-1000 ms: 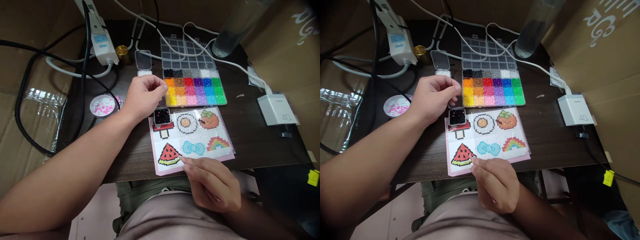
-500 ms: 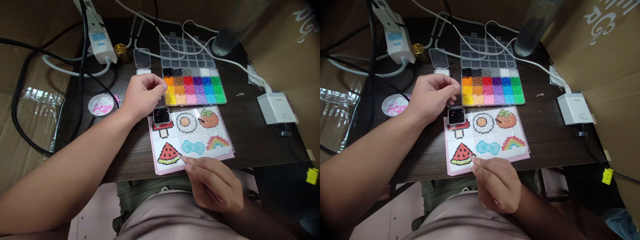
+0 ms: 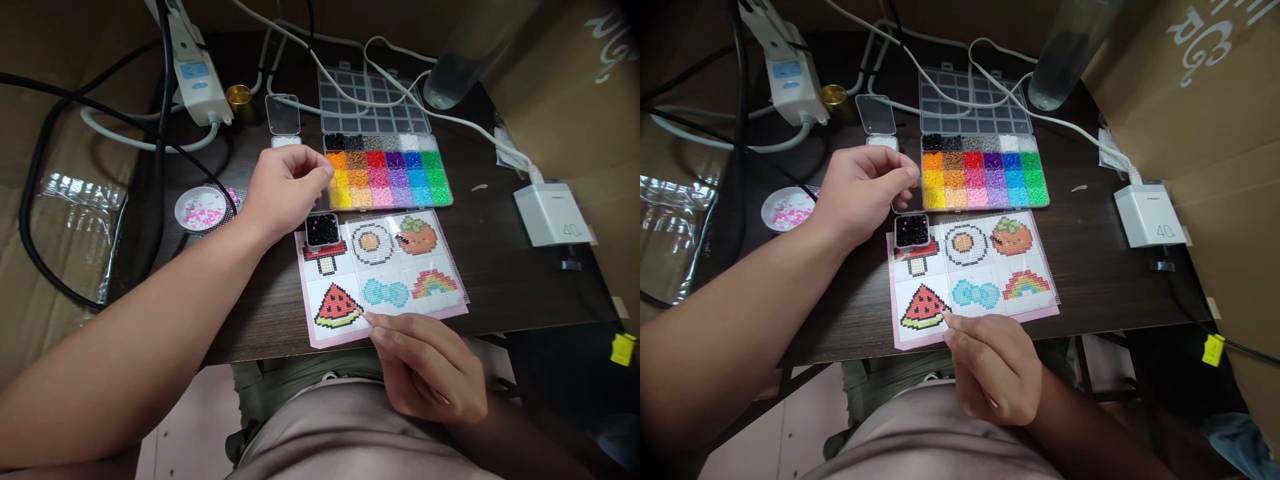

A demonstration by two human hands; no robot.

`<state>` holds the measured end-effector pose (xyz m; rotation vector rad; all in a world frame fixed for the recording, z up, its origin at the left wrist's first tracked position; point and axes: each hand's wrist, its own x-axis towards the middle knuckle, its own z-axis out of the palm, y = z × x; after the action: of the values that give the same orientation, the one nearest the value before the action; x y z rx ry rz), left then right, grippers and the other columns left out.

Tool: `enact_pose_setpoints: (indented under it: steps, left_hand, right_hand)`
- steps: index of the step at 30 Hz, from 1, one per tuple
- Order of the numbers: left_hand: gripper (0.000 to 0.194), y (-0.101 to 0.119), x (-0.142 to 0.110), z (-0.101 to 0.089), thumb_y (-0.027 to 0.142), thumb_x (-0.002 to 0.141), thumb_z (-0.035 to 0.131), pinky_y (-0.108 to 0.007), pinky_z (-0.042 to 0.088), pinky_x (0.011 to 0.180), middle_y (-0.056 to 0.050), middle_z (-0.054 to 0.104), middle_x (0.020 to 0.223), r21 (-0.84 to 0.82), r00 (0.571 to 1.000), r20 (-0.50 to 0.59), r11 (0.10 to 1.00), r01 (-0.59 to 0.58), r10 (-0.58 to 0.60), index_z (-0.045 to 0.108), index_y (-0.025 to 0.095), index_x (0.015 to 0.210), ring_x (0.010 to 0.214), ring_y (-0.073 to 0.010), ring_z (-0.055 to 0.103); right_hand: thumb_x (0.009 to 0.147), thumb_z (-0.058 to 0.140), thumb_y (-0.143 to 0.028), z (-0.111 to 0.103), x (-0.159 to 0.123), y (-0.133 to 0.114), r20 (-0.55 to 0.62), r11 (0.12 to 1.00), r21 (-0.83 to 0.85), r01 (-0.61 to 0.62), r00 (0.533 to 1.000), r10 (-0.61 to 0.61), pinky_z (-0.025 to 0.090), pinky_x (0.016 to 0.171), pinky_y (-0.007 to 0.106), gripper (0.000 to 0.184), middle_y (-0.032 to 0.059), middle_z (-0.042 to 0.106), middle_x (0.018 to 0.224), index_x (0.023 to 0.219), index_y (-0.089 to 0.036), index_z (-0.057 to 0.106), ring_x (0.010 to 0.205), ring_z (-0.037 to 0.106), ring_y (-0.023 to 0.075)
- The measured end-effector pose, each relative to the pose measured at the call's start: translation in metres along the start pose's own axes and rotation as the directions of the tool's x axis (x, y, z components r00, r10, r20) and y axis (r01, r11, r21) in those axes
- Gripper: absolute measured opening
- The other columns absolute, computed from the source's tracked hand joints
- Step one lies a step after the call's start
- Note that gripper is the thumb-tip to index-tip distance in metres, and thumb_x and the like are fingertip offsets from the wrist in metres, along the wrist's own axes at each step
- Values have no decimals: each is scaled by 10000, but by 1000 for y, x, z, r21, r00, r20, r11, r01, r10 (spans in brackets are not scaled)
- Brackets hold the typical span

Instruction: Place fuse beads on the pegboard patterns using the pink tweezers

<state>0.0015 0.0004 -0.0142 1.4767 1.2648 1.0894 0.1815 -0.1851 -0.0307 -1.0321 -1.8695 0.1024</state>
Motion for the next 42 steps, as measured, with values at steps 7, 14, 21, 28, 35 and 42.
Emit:
enact_pose_setpoints:
  steps: [7, 14, 21, 28, 35, 42]
  left_hand:
    - [101, 0, 0, 0, 212, 798, 714, -276, 497, 535, -2, 660, 690, 2, 1000, -4, 1000, -9, 9, 673, 209, 706, 587, -136, 594]
    - [92, 2, -1, 1, 214, 794, 699, -269, 480, 520, 1, 653, 675, 9, 1000, -11, 1000, 8, -8, 672, 204, 706, 581, -130, 578]
    - [78, 3, -1, 0, 204, 813, 696, -276, 474, 559, 15, 654, 697, 12, 1000, 22, 1000, 5, -5, 662, 184, 745, 596, -108, 555]
    - [95, 1, -1, 1, 220, 798, 710, -280, 469, 532, 8, 656, 690, -1, 1000, 0, 1000, -3, 3, 666, 193, 718, 567, -115, 561]
    - [94, 1, 0, 0, 215, 801, 705, -276, 456, 537, 14, 641, 680, 16, 1000, 8, 1000, -1, 1, 665, 208, 716, 564, -110, 554]
    - [102, 2, -1, -1, 261, 812, 718, -288, 465, 569, 20, 653, 709, 41, 1000, 25, 999, 6, -7, 651, 220, 746, 600, -115, 545]
  right_hand:
    - [766, 646, 59, 1, -3, 0, -30, 1000, -4, -3, 1000, 3, 632, 623, 271, 256, 126, 788, 873, 955, -98, 719, 751, 765, 190]
    - [760, 654, 65, -1, -3, 0, -20, 1000, 6, -1, 1000, 1, 633, 632, 283, 239, 145, 783, 878, 935, -86, 715, 767, 765, 194]
    - [747, 671, 75, 0, -4, 0, -51, 1000, 15, -6, 999, 7, 630, 616, 279, 254, 130, 779, 866, 939, -87, 711, 740, 749, 176]
    - [756, 682, 57, 1, -7, -1, -57, 1000, -6, 1, 998, -1, 636, 616, 290, 249, 128, 776, 875, 952, -92, 713, 751, 754, 187]
    - [771, 675, 56, 2, -8, 0, -35, 1000, -13, 15, 999, -15, 635, 609, 298, 235, 137, 773, 887, 958, -82, 712, 762, 755, 192]
    - [785, 661, 46, 3, -7, -1, -39, 999, -18, 27, 999, -27, 632, 598, 298, 225, 135, 772, 895, 960, -86, 709, 759, 756, 196]
